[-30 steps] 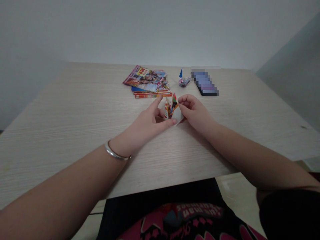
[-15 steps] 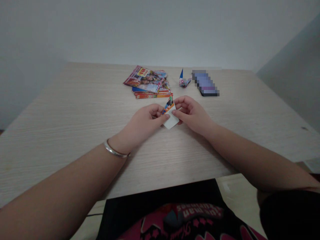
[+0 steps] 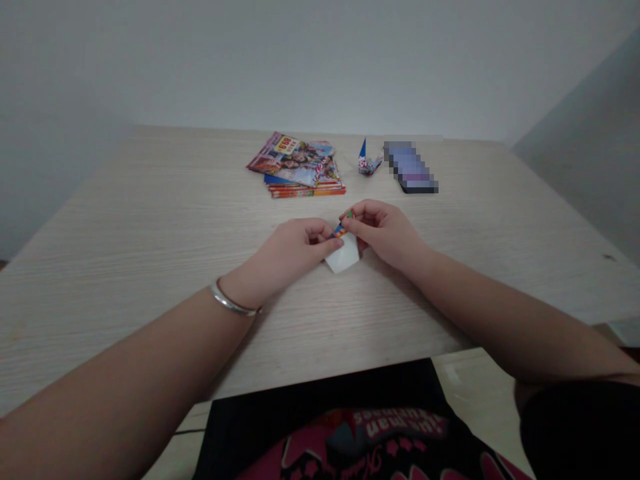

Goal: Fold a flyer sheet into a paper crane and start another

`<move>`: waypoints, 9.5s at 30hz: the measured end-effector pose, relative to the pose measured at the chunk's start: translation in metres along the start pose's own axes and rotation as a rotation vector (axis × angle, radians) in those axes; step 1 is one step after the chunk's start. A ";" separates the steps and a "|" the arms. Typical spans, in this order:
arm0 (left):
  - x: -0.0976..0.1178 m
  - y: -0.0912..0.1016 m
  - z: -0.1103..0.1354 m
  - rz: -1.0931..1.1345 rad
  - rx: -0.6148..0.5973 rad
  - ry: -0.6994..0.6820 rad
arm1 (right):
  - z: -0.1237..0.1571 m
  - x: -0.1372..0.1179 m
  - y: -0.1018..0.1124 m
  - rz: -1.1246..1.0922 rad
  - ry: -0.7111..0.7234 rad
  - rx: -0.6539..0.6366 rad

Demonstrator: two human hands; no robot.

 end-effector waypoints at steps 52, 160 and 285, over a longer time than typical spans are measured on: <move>0.001 0.004 0.001 -0.144 0.077 -0.033 | -0.007 0.013 0.007 0.041 -0.096 -0.033; 0.008 0.005 0.002 -0.502 -0.044 -0.287 | -0.001 -0.013 0.016 0.929 0.239 -0.102; 0.004 0.019 0.001 -0.478 0.375 -0.219 | -0.009 -0.005 0.022 0.708 0.322 -0.076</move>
Point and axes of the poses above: each hand's wrist, its own z-axis away from the middle knuckle, its own y-axis out of the back of the hand, x = y × z, the point moved 5 cm from there along -z, towards the middle knuckle, and after that the axes turned 14 degrees about -z, right-handed, at the moved point
